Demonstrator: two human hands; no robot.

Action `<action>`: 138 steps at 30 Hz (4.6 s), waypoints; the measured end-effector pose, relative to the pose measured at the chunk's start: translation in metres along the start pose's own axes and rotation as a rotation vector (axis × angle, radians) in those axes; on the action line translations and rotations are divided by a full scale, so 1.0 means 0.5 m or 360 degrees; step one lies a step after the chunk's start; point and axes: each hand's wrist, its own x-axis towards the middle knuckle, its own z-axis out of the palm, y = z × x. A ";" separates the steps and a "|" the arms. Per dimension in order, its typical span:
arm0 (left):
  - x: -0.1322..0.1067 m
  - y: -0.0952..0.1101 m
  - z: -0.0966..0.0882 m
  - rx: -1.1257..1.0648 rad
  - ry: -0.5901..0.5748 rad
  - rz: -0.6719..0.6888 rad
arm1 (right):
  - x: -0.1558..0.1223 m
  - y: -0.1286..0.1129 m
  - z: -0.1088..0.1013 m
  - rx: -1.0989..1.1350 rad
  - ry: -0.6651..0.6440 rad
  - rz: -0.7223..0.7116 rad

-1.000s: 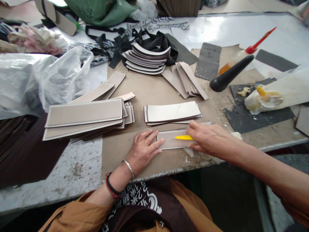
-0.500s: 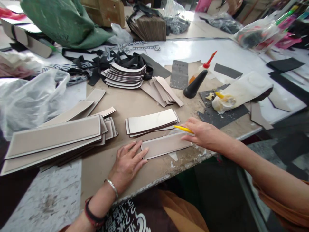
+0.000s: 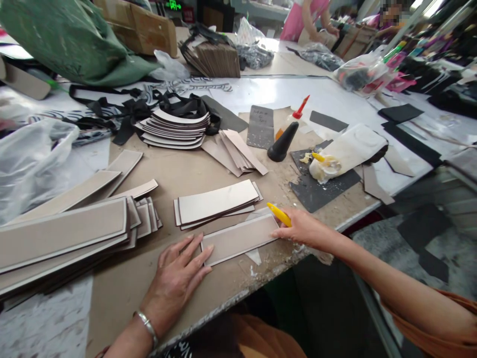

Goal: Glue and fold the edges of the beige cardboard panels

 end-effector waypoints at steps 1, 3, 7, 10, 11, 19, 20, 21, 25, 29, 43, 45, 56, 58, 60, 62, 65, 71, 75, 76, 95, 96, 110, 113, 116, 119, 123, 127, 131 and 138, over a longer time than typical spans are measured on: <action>0.001 0.000 0.000 0.0004 -0.0002 0.0005 | -0.001 0.001 0.001 0.0023 0.0021 -0.0046; 0.001 0.000 -0.001 0.0004 -0.0013 0.0000 | -0.004 0.002 0.001 0.0071 0.0006 -0.0144; 0.002 0.001 -0.002 -0.0010 -0.0026 -0.0011 | -0.008 0.000 0.000 0.0010 -0.0088 -0.0199; 0.002 0.002 -0.002 -0.0029 -0.0028 -0.0031 | -0.003 0.004 0.002 -0.0024 -0.0093 -0.0185; 0.002 0.002 -0.002 -0.0036 -0.0033 -0.0041 | -0.001 0.007 0.003 -0.0029 -0.0094 -0.0182; -0.002 -0.001 -0.001 -0.0059 -0.0076 -0.0055 | 0.010 0.021 0.012 -0.0058 -0.0084 -0.0114; -0.001 0.000 -0.001 -0.0057 -0.0077 -0.0053 | 0.010 0.021 0.013 -0.0058 -0.0076 -0.0104; -0.001 0.000 -0.001 -0.0054 -0.0076 -0.0053 | 0.010 0.020 0.014 -0.0055 -0.0068 -0.0089; 0.002 0.003 -0.003 -0.0040 -0.0093 -0.0065 | 0.010 0.016 0.018 0.0054 -0.0037 -0.0037; 0.005 0.004 -0.005 -0.0025 -0.0092 -0.0035 | 0.011 0.024 0.018 0.0276 -0.0043 -0.0027; 0.004 0.001 -0.006 0.0012 -0.0070 0.0018 | 0.012 0.015 0.007 0.1129 -0.0327 0.0241; 0.004 0.001 -0.007 0.0013 -0.0073 0.0011 | 0.010 0.014 0.006 0.1161 -0.0413 0.0251; 0.007 0.008 -0.012 -0.0103 -0.0090 -0.0112 | 0.014 0.016 0.016 0.1082 -0.0554 0.0356; 0.008 0.013 -0.015 -0.0143 -0.0107 -0.0160 | 0.013 0.014 0.017 0.1053 -0.0528 0.0399; 0.011 0.016 -0.018 -0.0170 -0.0139 -0.0201 | 0.012 0.013 0.019 0.1055 -0.0473 0.0437; 0.011 0.015 -0.019 -0.0177 -0.0178 -0.0229 | 0.011 0.012 0.022 0.1074 -0.0420 0.0463; 0.007 0.012 -0.022 -0.0210 -0.0186 -0.0223 | 0.006 0.005 0.026 0.1099 -0.0369 0.0481; 0.008 0.046 -0.037 -0.0279 -0.0003 -0.0254 | -0.023 -0.021 0.037 0.1251 -0.0281 0.0453; 0.035 0.131 -0.050 -0.0700 -0.0006 -0.0012 | -0.050 -0.039 0.062 0.1383 -0.0200 0.0420; 0.041 0.156 -0.050 -0.0922 -0.0105 0.0025 | -0.057 -0.043 0.069 0.1405 -0.0170 0.0403; 0.133 0.230 -0.050 -0.3611 0.0960 -0.1841 | -0.138 -0.150 0.168 0.1746 0.0161 0.0322; 0.130 0.221 -0.054 -0.3565 0.1026 -0.1809 | -0.141 -0.155 0.171 0.1756 0.0203 0.0355; 0.093 0.134 -0.081 -0.3327 0.1434 -0.1836 | -0.155 -0.154 0.195 0.1650 0.0199 0.0552; 0.090 0.129 -0.076 -0.3298 0.1476 -0.1985 | -0.153 -0.157 0.200 0.1641 0.0187 0.0528; 0.088 0.122 -0.069 -0.3289 0.1496 -0.2029 | -0.150 -0.159 0.203 0.1630 0.0183 0.0514; 0.083 0.109 -0.064 -0.3338 0.1475 -0.2013 | -0.139 -0.158 0.199 0.1599 0.0150 0.0474; 0.060 0.083 -0.075 -0.3272 0.1297 -0.2038 | -0.110 -0.153 0.178 0.1483 0.0018 0.0379; 0.018 0.052 -0.102 -0.2892 0.1228 -0.2208 | -0.076 -0.141 0.148 0.1245 -0.0214 0.0281; -0.043 0.042 -0.114 -0.2390 0.1284 -0.2087 | -0.052 -0.120 0.116 0.0867 -0.0181 0.0289; -0.105 0.061 -0.097 -0.0669 0.0585 -0.1049 | -0.054 -0.092 0.086 -0.0083 0.0446 -0.0191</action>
